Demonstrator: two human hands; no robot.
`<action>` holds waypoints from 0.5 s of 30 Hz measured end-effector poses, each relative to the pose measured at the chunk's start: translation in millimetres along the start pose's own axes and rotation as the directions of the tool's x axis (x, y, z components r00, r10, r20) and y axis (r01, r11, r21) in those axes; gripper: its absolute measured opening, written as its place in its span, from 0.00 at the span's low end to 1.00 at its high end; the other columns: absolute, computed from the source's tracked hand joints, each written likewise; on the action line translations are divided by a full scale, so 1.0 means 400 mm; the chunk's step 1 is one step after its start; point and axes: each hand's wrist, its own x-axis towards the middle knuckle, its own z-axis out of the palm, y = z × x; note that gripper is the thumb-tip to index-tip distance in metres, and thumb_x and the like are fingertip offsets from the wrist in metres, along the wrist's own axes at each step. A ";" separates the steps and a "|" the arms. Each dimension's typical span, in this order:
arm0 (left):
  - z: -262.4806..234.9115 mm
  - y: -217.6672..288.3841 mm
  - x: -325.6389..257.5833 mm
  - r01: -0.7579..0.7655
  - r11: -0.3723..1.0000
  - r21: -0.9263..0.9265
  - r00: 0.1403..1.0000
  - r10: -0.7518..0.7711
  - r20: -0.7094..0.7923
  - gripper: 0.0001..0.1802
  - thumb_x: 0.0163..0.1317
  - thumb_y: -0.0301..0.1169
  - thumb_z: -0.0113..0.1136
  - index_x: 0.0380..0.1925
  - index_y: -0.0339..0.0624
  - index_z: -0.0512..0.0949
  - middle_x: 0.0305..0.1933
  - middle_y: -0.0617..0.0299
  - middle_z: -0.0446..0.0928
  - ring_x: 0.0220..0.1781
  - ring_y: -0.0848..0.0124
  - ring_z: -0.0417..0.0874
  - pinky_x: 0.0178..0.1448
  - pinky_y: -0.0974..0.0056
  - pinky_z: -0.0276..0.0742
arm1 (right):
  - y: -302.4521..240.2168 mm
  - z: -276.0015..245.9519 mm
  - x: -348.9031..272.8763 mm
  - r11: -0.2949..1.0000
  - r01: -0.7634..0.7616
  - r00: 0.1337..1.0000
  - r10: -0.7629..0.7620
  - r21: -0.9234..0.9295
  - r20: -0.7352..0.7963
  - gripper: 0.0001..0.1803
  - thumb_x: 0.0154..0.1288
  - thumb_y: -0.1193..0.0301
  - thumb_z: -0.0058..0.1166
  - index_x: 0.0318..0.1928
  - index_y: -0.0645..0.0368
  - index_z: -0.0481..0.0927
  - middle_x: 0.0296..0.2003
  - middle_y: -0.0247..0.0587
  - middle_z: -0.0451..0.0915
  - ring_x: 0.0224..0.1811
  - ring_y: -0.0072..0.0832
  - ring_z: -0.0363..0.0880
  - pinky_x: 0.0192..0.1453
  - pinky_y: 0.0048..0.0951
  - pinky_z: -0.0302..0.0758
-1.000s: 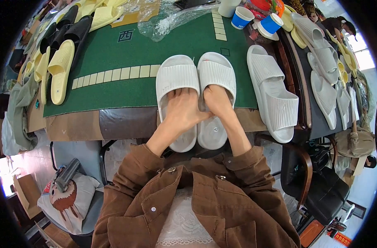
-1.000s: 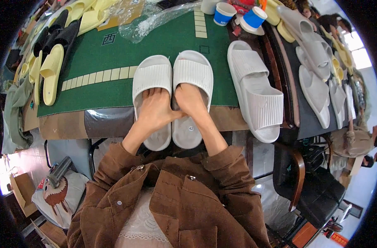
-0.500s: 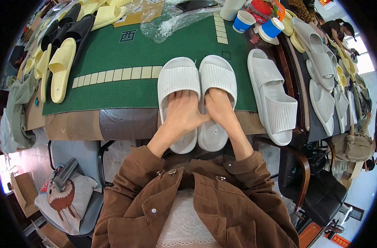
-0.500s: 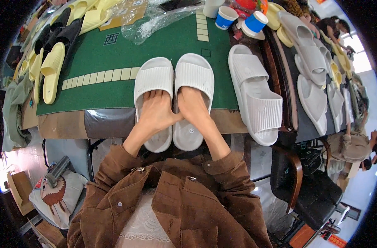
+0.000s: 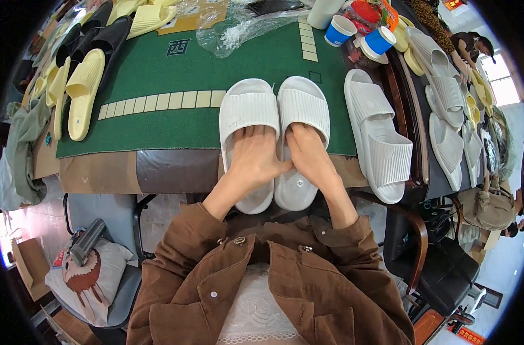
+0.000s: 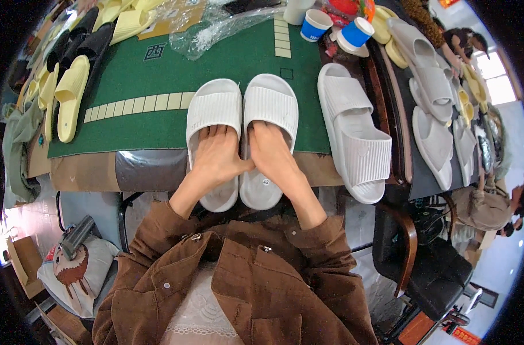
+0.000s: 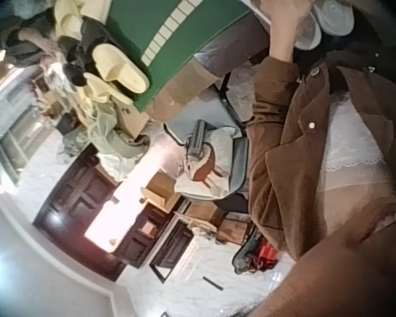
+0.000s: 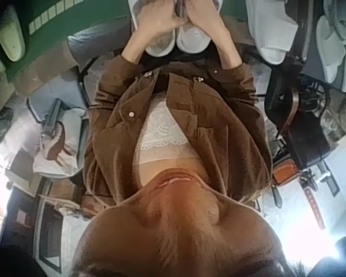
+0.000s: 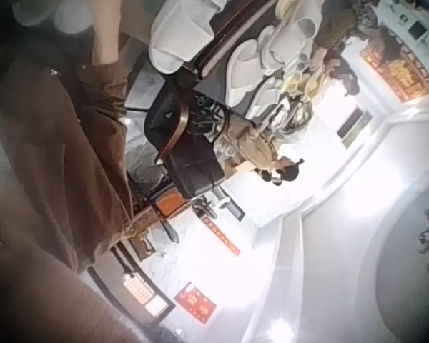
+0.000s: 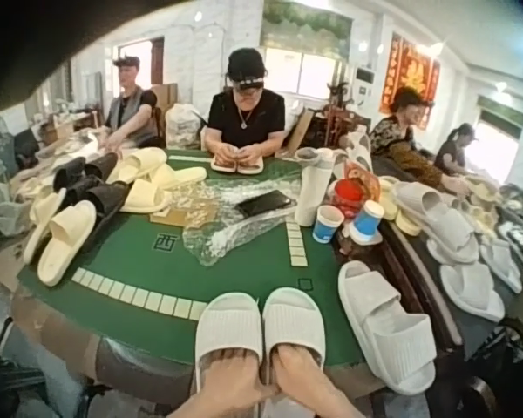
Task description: Assembling, stitching, and inspecting various pairs of slippers at a production table.
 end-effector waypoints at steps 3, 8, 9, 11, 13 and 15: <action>0.024 -0.003 -0.001 -0.018 0.999 0.027 0.995 0.020 -0.094 0.36 0.45 0.47 0.66 0.46 0.26 0.73 0.50 0.39 0.73 0.55 0.46 0.73 0.62 0.48 0.63 | -0.001 -0.010 -0.036 0.991 0.121 0.989 -0.124 -0.052 -0.078 0.13 0.66 0.75 0.42 0.44 0.72 0.74 0.43 0.63 0.75 0.48 0.58 0.72 0.52 0.44 0.69; 0.014 -0.007 -0.006 0.011 1.000 0.027 0.999 -0.010 -0.037 0.32 0.49 0.47 0.63 0.43 0.26 0.75 0.47 0.40 0.75 0.52 0.47 0.75 0.61 0.48 0.64 | -0.038 -0.097 -0.054 0.930 0.364 0.931 -0.365 -0.058 0.001 0.14 0.68 0.75 0.44 0.49 0.70 0.76 0.46 0.56 0.78 0.49 0.46 0.78 0.51 0.36 0.74; 0.020 -0.014 -0.008 0.019 1.000 0.025 0.999 -0.018 -0.036 0.32 0.49 0.47 0.63 0.43 0.26 0.75 0.47 0.40 0.75 0.52 0.47 0.75 0.61 0.48 0.64 | -0.064 -0.126 -0.044 0.981 0.098 0.993 -0.108 0.169 0.055 0.14 0.69 0.74 0.45 0.49 0.69 0.77 0.45 0.50 0.80 0.46 0.38 0.80 0.47 0.32 0.75; 0.024 -0.013 -0.006 -0.017 0.999 0.039 0.993 0.021 -0.115 0.32 0.49 0.47 0.63 0.42 0.26 0.75 0.46 0.39 0.75 0.51 0.46 0.75 0.60 0.48 0.64 | -0.075 -0.169 -0.013 0.939 -0.153 0.988 0.144 0.309 0.051 0.13 0.70 0.72 0.46 0.47 0.65 0.80 0.39 0.36 0.83 0.37 0.18 0.80 0.39 0.20 0.74; 0.024 -0.018 -0.009 -0.034 0.998 0.052 0.986 0.042 -0.162 0.32 0.50 0.47 0.63 0.42 0.26 0.75 0.45 0.39 0.75 0.51 0.46 0.75 0.60 0.48 0.64 | -0.047 -0.190 0.072 0.983 -0.055 0.993 0.071 0.176 -0.089 0.12 0.68 0.72 0.48 0.47 0.64 0.80 0.37 0.36 0.83 0.37 0.19 0.80 0.40 0.21 0.74; 0.025 -0.015 -0.003 -0.061 0.997 0.054 0.976 0.071 -0.205 0.31 0.50 0.47 0.63 0.41 0.26 0.75 0.44 0.39 0.75 0.51 0.45 0.75 0.59 0.48 0.64 | 0.001 -0.188 0.159 0.997 0.009 0.993 0.001 0.080 -0.116 0.13 0.63 0.70 0.53 0.45 0.65 0.81 0.34 0.44 0.84 0.37 0.27 0.83 0.42 0.27 0.77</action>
